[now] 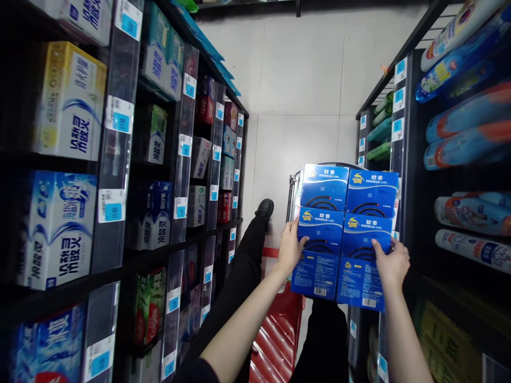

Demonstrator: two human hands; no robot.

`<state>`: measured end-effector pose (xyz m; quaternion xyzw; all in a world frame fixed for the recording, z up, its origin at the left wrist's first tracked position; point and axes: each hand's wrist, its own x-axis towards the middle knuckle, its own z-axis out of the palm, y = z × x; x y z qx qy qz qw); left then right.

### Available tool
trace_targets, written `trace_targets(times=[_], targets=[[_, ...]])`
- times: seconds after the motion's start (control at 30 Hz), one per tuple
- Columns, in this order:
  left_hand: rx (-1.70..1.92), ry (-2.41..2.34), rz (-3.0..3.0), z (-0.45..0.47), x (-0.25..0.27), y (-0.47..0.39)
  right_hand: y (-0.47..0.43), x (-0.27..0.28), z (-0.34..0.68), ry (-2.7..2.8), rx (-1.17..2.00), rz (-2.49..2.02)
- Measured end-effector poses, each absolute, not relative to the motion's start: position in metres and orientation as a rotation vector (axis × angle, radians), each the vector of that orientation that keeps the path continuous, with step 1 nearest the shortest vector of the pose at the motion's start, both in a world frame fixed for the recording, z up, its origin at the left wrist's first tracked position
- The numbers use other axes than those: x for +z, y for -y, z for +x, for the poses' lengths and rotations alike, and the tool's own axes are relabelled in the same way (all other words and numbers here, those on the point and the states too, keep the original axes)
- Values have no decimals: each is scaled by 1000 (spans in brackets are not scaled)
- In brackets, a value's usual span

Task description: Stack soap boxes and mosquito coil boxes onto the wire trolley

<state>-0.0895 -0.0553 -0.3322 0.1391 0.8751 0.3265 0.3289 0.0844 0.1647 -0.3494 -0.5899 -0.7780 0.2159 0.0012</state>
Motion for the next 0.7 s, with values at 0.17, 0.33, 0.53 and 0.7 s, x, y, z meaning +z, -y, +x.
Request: trace_targets(times=[0.17,0.33,0.53,0.7], targets=[[949,-2403,290,-117,-337,51,-183,-342,70,2365,691,-1840],[941,-2492,429,-186,-354,9,-227,-345,27,2463,693,-1636],[1028,-2264,689,-237,-369,-35,-247,-356,-13,2574,672,-1665],[959,-2263,691,-241,-368,-36,-244,-357,-14,2558,626,-1748]])
